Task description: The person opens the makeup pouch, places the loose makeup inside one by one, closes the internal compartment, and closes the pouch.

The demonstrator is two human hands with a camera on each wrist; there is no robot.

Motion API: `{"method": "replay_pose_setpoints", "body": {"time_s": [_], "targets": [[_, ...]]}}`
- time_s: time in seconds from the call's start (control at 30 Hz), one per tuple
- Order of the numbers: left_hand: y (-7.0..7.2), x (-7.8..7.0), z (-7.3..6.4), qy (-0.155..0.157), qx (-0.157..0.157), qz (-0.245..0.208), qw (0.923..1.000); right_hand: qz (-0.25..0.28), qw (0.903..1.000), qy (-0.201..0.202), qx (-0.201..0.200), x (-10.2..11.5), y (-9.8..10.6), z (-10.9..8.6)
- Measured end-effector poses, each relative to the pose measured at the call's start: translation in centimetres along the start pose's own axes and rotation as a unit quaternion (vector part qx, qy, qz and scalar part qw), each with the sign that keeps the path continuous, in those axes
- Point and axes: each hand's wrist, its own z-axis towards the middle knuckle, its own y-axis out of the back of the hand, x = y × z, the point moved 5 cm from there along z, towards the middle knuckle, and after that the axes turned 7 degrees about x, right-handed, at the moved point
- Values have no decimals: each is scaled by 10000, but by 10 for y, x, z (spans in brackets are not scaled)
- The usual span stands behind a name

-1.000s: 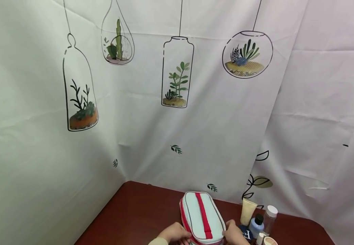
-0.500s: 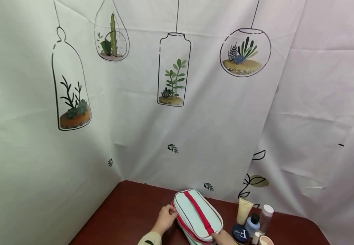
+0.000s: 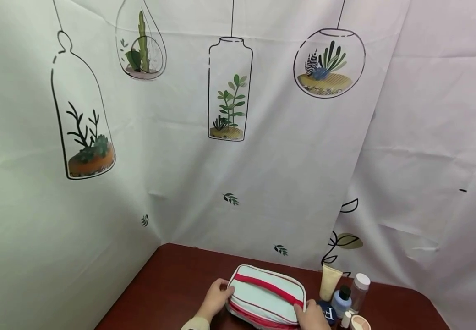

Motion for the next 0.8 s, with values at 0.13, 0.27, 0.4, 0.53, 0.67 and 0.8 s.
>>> {"method": "replay_pose_setpoints", "body": {"time_s": [0.13,0.27,0.4,0.53,0.67,0.8], "targets": [[4,-12,0,-218,-564,-128,9981,312,9970,316,-636,7,15,-9],[7,-26,1,-456,-760,-748,9933,1188,9843,471,-1218,12,29,-20],[6,-43,4,-539,-526,-1443,9867,1789,9683,752,-1573,17,44,-23],[5,-59,15,-693,-334,-1549,9849,1885,9579,1225,-1786,25,61,-17],[-1,-65,18,-748,-226,-1033,9916,1474,9697,1290,-1459,28,62,-9],[-8,-64,14,-853,-291,-35,9959,936,9834,1167,-1027,24,51,-3]]}}
